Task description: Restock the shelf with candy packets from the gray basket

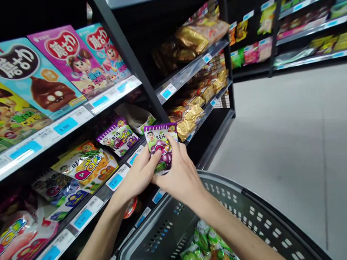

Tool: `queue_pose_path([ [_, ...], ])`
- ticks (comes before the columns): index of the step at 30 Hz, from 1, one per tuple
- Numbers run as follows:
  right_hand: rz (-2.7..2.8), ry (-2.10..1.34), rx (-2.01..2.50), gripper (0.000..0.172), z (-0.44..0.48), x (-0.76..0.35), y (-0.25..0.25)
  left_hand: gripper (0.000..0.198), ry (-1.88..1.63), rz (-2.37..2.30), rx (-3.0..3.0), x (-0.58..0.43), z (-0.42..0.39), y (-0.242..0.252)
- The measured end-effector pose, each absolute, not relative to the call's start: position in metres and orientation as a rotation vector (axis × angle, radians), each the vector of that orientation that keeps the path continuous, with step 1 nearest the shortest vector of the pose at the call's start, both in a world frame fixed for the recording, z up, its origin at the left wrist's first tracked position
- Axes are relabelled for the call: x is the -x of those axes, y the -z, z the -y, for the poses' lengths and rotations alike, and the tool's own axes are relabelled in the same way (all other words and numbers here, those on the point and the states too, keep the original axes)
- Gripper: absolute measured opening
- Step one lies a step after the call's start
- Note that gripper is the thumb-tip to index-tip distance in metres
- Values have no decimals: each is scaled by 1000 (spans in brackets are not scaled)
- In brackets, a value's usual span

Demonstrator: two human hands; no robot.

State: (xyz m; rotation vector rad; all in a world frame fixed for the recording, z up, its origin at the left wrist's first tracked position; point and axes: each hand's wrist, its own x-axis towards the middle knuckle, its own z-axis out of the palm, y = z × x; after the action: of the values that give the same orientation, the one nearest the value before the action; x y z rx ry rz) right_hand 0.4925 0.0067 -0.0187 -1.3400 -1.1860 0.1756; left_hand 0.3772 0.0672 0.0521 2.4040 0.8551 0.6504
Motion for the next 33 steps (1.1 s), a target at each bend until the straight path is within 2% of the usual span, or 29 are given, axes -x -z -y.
queue_pose_path([
  [2,1143,-202,1372,97,-16,-493,6,41,-721,-945,-2610,-381,-75,-77],
  [6,1108,-378,1435,83,-24,-499,-9,43,-985,-1373,-3004,-378,-111,-115],
  [9,1098,-474,1440,79,-23,-503,-8,52,-778,-1766,-2996,-361,-147,-126],
  [11,1102,-494,1433,76,-22,-505,-4,55,-660,-1863,-2954,-348,-166,-129],
  [17,1220,-379,1317,65,-33,-505,-16,57,-693,-1895,-2918,-335,-181,-130],
  [20,1341,-319,1244,64,-56,-500,-48,56,-770,-1935,-2984,-339,-177,-124],
  [25,1563,-267,1246,61,-114,-478,-111,41,-880,-2043,-3037,-340,-167,-112],
  [29,1591,-316,1230,50,-156,-459,-134,49,-834,-2164,-2982,-341,-150,-102],
  [33,1619,-259,1227,47,-195,-448,-136,51,-833,-2136,-3045,-344,-138,-93],
])
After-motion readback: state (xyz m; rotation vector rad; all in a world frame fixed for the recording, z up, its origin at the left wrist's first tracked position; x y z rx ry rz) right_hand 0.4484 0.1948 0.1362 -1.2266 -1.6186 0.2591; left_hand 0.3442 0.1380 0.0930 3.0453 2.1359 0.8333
